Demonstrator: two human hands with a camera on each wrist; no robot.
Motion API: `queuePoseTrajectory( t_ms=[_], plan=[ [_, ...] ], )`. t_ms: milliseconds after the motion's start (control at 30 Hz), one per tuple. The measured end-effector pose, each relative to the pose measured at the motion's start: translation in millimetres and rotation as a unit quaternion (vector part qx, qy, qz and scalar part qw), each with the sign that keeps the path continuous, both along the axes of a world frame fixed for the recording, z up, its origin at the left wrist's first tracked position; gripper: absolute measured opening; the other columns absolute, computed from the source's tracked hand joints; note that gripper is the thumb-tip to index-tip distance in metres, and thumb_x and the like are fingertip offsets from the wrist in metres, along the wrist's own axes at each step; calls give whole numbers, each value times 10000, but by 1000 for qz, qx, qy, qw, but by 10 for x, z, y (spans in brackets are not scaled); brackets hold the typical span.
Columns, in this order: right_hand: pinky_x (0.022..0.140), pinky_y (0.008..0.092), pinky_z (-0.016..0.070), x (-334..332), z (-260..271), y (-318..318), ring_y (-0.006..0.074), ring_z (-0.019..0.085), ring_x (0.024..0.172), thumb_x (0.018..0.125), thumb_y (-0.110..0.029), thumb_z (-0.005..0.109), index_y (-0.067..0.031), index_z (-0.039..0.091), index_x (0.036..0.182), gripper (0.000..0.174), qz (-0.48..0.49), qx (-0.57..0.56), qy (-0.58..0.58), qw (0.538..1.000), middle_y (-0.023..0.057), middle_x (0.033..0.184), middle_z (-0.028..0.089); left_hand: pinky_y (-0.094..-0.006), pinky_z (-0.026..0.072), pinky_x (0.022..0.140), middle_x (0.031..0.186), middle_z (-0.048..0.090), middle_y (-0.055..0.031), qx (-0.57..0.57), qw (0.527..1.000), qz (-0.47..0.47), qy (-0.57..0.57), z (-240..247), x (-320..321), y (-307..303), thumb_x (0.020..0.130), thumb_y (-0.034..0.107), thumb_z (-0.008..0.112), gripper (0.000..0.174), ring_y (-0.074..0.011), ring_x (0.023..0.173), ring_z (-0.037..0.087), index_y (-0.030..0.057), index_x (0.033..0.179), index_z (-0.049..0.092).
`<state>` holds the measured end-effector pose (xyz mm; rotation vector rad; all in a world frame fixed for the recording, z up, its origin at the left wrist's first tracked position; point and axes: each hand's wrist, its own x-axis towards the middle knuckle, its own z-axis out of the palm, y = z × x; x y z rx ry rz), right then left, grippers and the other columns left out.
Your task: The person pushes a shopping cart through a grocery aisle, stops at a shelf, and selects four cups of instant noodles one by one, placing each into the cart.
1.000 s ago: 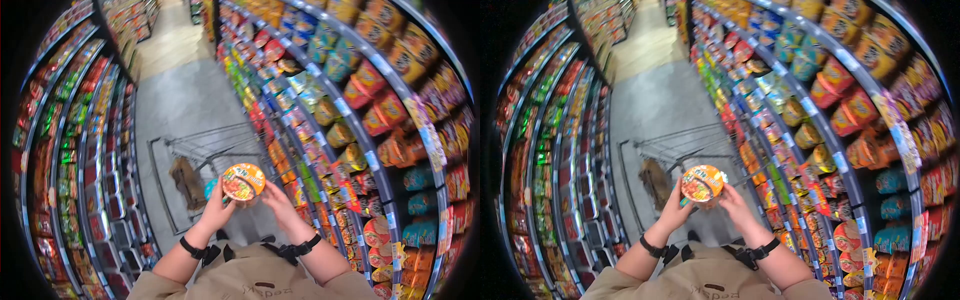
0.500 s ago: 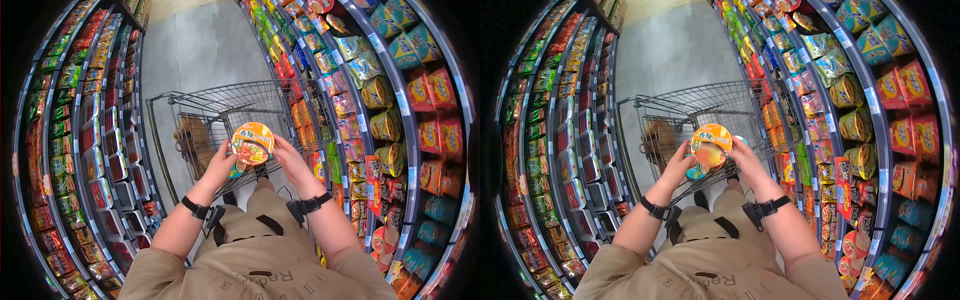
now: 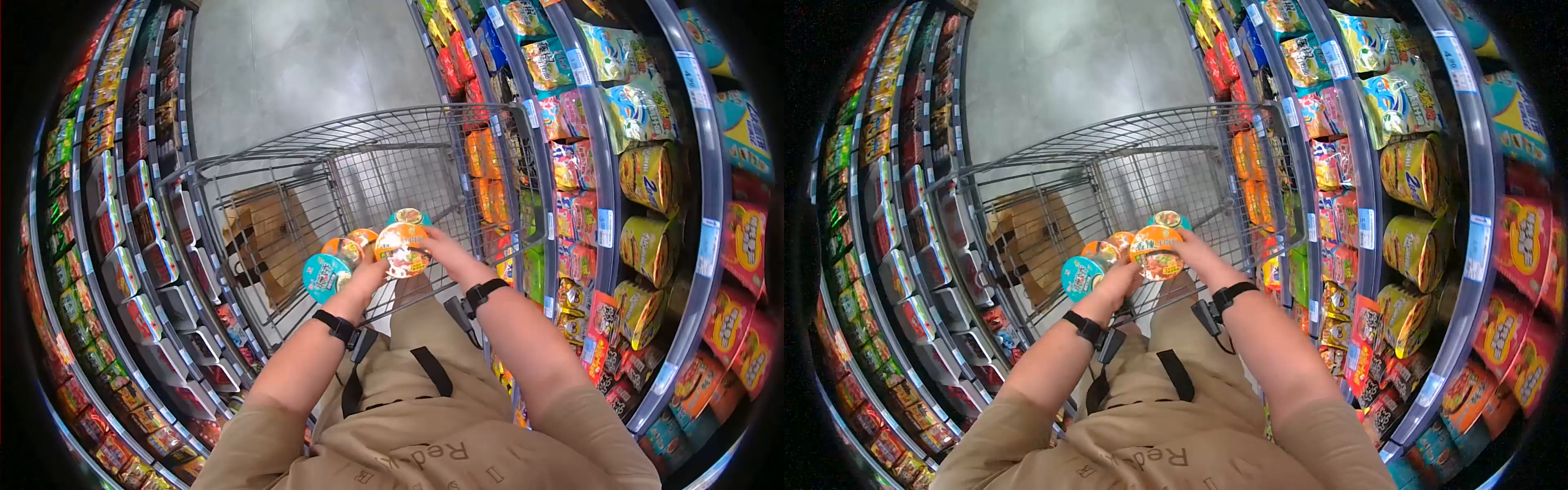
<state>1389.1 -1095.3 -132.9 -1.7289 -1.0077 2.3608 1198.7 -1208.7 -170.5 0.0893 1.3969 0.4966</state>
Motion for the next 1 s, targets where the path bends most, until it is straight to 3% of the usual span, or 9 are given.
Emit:
queuePoseTrajectory(
  t_ms=[100,200,300,433,567,667,700,833,1000],
  plan=[
    [1020,364,503,164,-725,-168,254,642,1227,956,-172,609,20,510,1486,572,30,30,-23,999,183,1361,651,-334,518,961,1301,626,-118,-16,999,-30,17,-192,165,-7,981,183,589,603,-183,1083,629,82,1546,404],
    [1014,372,515,157,-868,-113,277,645,1227,945,-167,620,39,501,1484,590,35,29,-54,997,207,1362,648,-408,491,1051,1358,606,-280,75,981,-113,140,-711,265,-142,946,246,678,776,-347,1246,624,-136,1501,293],
    [1037,360,497,130,-830,-65,261,625,1255,947,-152,612,40,496,1489,587,48,22,-62,997,196,1381,639,-406,501,1052,1343,615,-275,30,988,-63,135,-853,313,-103,954,258,681,759,-324,1226,635,-131,1484,303],
    [1072,353,468,200,-910,-84,247,598,1287,953,-149,598,59,497,1479,574,85,45,-106,990,180,1403,626,-389,507,1048,1336,629,-248,18,994,2,109,-319,297,102,962,233,688,683,-303,1234,633,-117,1452,366],
    [1076,362,458,340,-770,12,256,590,1290,952,-162,591,39,511,1476,567,45,85,-95,991,179,1397,627,-329,503,1044,1451,575,-201,47,979,-124,152,-375,111,-63,971,105,637,821,-264,1282,609,-40,1628,165],
    [1066,361,456,444,-223,181,245,581,1292,951,-174,592,12,519,1480,566,-16,84,-91,992,161,1395,630,-352,518,1025,1361,637,-238,149,966,-154,146,5,-107,-86,972,133,629,706,-291,1251,643,-72,1559,295],
    [1052,349,458,534,-213,170,239,580,1292,951,-179,590,1,532,1471,554,-37,98,-95,990,152,1401,628,-375,529,1010,1328,659,-251,151,962,-184,137,555,-183,91,964,178,654,681,-318,1230,663,-74,1524,359],
    [1022,319,465,796,168,71,212,579,1299,975,-169,567,-10,572,1432,483,-99,150,-104,978,125,1393,638,-384,544,986,1283,679,-256,203,936,-220,186,947,-505,13,974,174,630,534,-322,1196,685,-54,1431,475],
    [1086,360,454,1002,865,-544,232,610,1278,1027,-175,538,-14,597,1384,396,-227,208,-42,950,117,1372,660,-426,561,950,1241,696,-249,335,826,-351,285,1137,-929,-155,983,215,613,468,-360,1109,706,-23,1381,548]
  ],
)
